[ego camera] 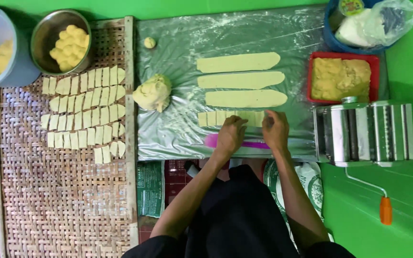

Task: Flatten dough with a manual machine, cut it into strips, and fold them into shapes.

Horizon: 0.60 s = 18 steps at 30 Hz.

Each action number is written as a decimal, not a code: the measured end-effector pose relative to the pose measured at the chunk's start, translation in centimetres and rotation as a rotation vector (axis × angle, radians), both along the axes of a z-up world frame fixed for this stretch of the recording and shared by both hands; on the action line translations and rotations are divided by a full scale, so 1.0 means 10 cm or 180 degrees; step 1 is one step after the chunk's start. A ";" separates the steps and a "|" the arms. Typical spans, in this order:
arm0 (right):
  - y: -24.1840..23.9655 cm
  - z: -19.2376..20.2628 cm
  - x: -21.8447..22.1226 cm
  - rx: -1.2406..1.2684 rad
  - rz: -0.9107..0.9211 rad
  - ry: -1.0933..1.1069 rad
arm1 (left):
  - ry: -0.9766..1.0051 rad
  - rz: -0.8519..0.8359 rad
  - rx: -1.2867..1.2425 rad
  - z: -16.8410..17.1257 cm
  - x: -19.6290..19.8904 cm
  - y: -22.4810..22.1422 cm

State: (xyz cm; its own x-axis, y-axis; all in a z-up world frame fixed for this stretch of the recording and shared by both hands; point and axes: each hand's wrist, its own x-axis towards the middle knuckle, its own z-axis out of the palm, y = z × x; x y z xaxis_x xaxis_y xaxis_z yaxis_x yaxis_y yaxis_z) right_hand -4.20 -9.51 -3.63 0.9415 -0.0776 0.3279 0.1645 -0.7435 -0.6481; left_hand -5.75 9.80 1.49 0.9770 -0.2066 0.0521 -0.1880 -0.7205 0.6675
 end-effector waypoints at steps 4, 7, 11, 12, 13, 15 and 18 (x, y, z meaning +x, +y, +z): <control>-0.09 -0.03 0.08 0.0037 0.0121 0.0357 | -0.0086 -0.0131 0.0448 -0.12 0.25 -0.33; -0.12 0.02 0.11 -0.0074 0.0241 0.0684 | 0.0494 -0.0254 0.1085 -0.28 0.36 -0.44; -0.16 -0.03 0.16 -0.0120 0.0289 0.0813 | -0.0110 -0.0114 0.1164 -0.59 0.36 -0.48; -0.17 -0.05 0.17 -0.0072 0.0288 0.0764 | -0.0216 -0.0063 0.1134 -0.67 0.36 -0.48; -0.18 -0.02 0.19 -0.0065 0.0276 0.0766 | -0.0216 -0.0076 0.1138 -0.70 0.37 -0.49; -0.19 0.03 0.22 -0.0064 0.0423 0.0647 | -0.0429 0.0059 0.1107 -0.77 0.39 -0.49; -0.23 -0.01 0.27 0.0043 0.0530 0.0827 | 0.0033 0.0019 0.1247 -0.58 0.46 -0.52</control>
State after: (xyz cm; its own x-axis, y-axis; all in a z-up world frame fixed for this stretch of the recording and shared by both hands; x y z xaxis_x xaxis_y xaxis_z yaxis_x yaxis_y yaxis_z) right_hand -1.48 -11.78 -3.76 0.9938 0.0822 0.0745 0.1109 -0.7112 -0.6942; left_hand -1.14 4.56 -4.33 0.9783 -0.2032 -0.0394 -0.1777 -0.9222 0.3435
